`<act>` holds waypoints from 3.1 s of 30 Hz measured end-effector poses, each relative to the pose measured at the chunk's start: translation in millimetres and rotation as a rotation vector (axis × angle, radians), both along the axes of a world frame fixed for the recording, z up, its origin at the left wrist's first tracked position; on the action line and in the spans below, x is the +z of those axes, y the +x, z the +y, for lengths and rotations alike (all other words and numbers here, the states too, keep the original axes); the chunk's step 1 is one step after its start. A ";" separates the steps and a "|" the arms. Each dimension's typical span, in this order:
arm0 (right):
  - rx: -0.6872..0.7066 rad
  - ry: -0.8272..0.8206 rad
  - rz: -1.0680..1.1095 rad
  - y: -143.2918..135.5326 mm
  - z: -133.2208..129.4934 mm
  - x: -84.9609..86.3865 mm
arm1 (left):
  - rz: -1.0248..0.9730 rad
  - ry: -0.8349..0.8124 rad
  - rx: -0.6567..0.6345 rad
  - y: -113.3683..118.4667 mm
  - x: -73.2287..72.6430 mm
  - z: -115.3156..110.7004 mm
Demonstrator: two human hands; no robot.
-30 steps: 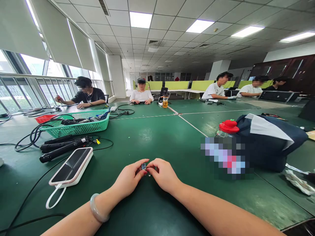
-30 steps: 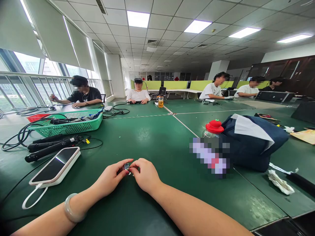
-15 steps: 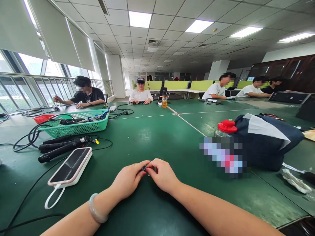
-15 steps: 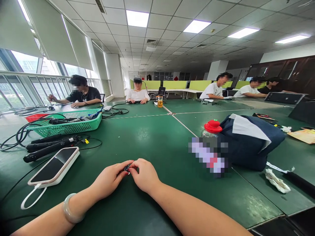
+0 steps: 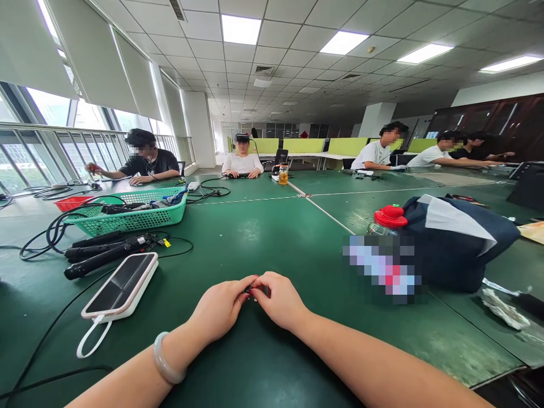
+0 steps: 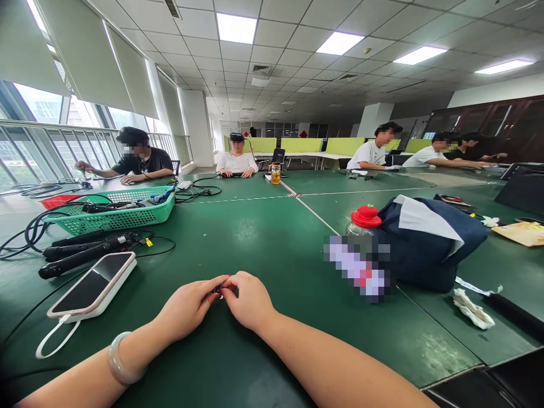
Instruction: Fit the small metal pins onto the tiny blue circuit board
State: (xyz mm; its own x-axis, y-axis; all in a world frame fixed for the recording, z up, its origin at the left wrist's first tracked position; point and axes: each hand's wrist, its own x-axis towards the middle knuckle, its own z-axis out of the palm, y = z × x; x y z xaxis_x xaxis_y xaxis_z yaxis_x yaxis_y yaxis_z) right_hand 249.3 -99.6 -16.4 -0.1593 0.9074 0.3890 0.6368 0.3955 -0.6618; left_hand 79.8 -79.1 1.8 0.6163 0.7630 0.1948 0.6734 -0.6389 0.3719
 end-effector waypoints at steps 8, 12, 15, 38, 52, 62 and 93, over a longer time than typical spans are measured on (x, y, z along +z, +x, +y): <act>0.002 -0.002 -0.003 -0.4 -0.3 -0.3 | -0.016 -0.001 0.002 0.1 -1.4 -0.4; 0.007 0.003 -0.002 -0.5 -0.3 -1.8 | -0.023 0.009 0.014 0.2 -0.7 -0.8; 0.003 0.001 -0.002 -0.4 -0.7 -1.4 | -0.025 0.018 0.023 -0.1 -0.6 -0.7; 0.010 0.050 0.037 -0.6 -1.2 0.9 | -0.301 -0.222 0.071 1.6 0.8 0.1; 0.015 0.055 0.054 -1.5 -2.8 0.0 | -0.473 -0.433 -0.034 -1.0 -3.7 4.5; 0.036 0.048 0.059 0.8 -3.8 3.0 | -0.428 -0.309 -0.020 -1.1 0.0 -1.1; 0.005 0.027 0.087 1.3 1.3 -0.3 | -0.102 -0.034 0.004 0.3 0.4 -2.6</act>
State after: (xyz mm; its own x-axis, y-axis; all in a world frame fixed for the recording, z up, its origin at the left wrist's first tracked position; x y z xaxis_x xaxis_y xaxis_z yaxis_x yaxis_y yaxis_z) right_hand 250.6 -98.3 -16.7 -0.1286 0.8958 0.4255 0.5755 0.4168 -0.7037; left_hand 80.1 -81.7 2.2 0.5916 0.7726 0.2303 0.6331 -0.6221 0.4606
